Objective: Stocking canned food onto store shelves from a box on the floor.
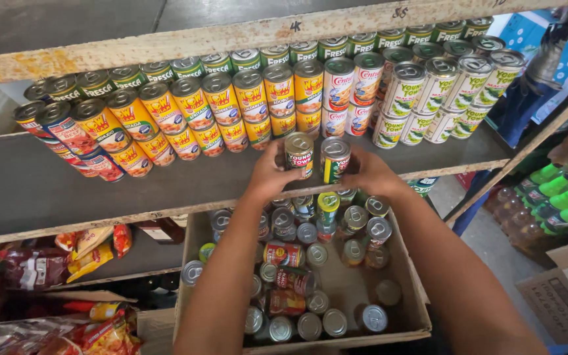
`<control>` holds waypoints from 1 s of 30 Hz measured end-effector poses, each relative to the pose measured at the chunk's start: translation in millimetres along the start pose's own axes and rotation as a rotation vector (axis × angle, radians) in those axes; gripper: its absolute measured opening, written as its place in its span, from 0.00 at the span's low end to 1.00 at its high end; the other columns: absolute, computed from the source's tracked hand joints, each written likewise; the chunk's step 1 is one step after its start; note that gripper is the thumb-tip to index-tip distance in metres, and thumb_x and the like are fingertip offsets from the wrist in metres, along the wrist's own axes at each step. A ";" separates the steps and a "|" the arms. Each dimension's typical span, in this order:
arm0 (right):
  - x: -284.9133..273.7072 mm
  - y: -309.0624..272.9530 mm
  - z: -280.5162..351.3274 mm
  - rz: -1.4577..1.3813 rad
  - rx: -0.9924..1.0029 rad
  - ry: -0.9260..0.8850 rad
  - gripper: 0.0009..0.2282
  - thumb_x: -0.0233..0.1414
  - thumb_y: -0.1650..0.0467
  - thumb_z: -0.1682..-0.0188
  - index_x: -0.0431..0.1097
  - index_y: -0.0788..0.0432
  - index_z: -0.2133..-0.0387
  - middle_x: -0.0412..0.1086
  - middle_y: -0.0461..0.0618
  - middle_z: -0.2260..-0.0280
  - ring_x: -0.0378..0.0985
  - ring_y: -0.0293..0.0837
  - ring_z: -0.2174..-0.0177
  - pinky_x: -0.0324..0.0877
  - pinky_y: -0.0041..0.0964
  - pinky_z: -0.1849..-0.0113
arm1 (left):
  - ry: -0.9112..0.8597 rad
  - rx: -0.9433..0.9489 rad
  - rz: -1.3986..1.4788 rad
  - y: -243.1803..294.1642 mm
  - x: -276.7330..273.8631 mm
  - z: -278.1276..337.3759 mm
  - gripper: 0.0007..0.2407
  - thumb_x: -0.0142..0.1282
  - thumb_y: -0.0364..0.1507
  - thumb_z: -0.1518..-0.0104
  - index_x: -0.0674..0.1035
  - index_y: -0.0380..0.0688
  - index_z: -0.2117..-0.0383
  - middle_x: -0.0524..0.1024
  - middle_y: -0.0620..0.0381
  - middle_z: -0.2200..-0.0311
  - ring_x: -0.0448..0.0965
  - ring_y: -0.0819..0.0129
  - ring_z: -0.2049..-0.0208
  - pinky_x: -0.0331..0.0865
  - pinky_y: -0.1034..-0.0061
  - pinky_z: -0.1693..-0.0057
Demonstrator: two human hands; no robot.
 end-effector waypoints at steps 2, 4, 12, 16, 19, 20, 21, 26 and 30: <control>5.3 -17.1 6.2 0.003 0.068 0.059 0.32 0.65 0.72 0.66 0.64 0.64 0.44 0.75 0.52 0.54 0.77 0.41 0.55 0.72 0.38 0.51 | 0.028 -0.002 -0.082 2.8 1.7 -0.6 0.33 0.72 0.23 0.59 0.68 0.39 0.42 0.76 0.53 0.49 0.79 0.67 0.50 0.76 0.70 0.45; 12.1 -30.4 10.7 0.004 0.133 0.113 0.31 0.68 0.72 0.66 0.66 0.66 0.46 0.76 0.52 0.57 0.78 0.42 0.57 0.73 0.39 0.52 | 0.059 -0.005 -0.168 7.4 1.9 2.0 0.33 0.73 0.24 0.59 0.70 0.40 0.43 0.78 0.53 0.51 0.80 0.66 0.52 0.76 0.70 0.46; 14.5 -33.6 10.6 0.030 0.093 0.166 0.31 0.68 0.73 0.64 0.65 0.63 0.45 0.76 0.51 0.56 0.77 0.41 0.57 0.73 0.39 0.54 | 0.011 -0.002 -0.148 2.0 -1.6 0.8 0.33 0.73 0.25 0.60 0.71 0.42 0.42 0.79 0.57 0.50 0.80 0.69 0.51 0.74 0.70 0.46; 15.2 -43.3 12.6 -0.198 0.062 0.254 0.35 0.65 0.75 0.65 0.56 0.59 0.43 0.74 0.49 0.53 0.77 0.43 0.54 0.74 0.41 0.54 | 0.021 0.011 -0.227 0.4 -0.9 0.0 0.32 0.74 0.25 0.58 0.72 0.42 0.42 0.80 0.54 0.51 0.80 0.67 0.51 0.74 0.70 0.44; 6.5 -49.1 8.6 -0.239 -0.054 0.329 0.31 0.64 0.76 0.59 0.59 0.61 0.41 0.73 0.51 0.49 0.75 0.43 0.49 0.71 0.41 0.48 | 0.013 0.026 -0.192 6.9 2.5 0.5 0.32 0.73 0.26 0.59 0.71 0.42 0.43 0.79 0.56 0.49 0.80 0.67 0.48 0.73 0.70 0.44; 4.9 -49.1 6.2 -0.270 -0.128 0.336 0.29 0.63 0.76 0.57 0.60 0.62 0.42 0.73 0.52 0.49 0.76 0.44 0.49 0.72 0.41 0.47 | 0.045 0.013 -0.282 9.1 2.2 1.8 0.32 0.74 0.27 0.59 0.72 0.42 0.43 0.80 0.55 0.50 0.80 0.67 0.48 0.73 0.70 0.44; 3.3 -48.9 3.9 -0.301 -0.203 0.342 0.27 0.63 0.76 0.56 0.61 0.63 0.42 0.73 0.53 0.49 0.76 0.44 0.48 0.72 0.42 0.46 | 0.077 -0.001 -0.373 11.2 1.7 3.1 0.32 0.75 0.28 0.60 0.73 0.42 0.43 0.81 0.54 0.51 0.81 0.66 0.49 0.74 0.69 0.44; 13.9 -99.2 -20.0 -0.259 -0.255 0.222 0.28 0.62 0.76 0.54 0.60 0.60 0.40 0.71 0.51 0.47 0.74 0.43 0.47 0.71 0.41 0.46 | 0.086 0.012 -0.323 7.3 2.1 1.9 0.34 0.76 0.30 0.62 0.73 0.44 0.43 0.81 0.54 0.51 0.82 0.67 0.51 0.75 0.69 0.45; 24.0 -106.7 -41.8 -0.115 -0.316 0.048 0.31 0.62 0.77 0.54 0.55 0.59 0.37 0.67 0.50 0.42 0.71 0.43 0.43 0.67 0.43 0.42 | 0.089 0.027 -0.366 4.6 0.5 0.8 0.34 0.78 0.31 0.63 0.74 0.43 0.44 0.83 0.55 0.54 0.84 0.67 0.54 0.76 0.69 0.46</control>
Point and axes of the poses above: each hand's wrist, its own z-axis away from the middle knuckle, its own x-axis out of the palm, y = z × x, the point moved 3 cm from there along -z, towards the middle knuckle
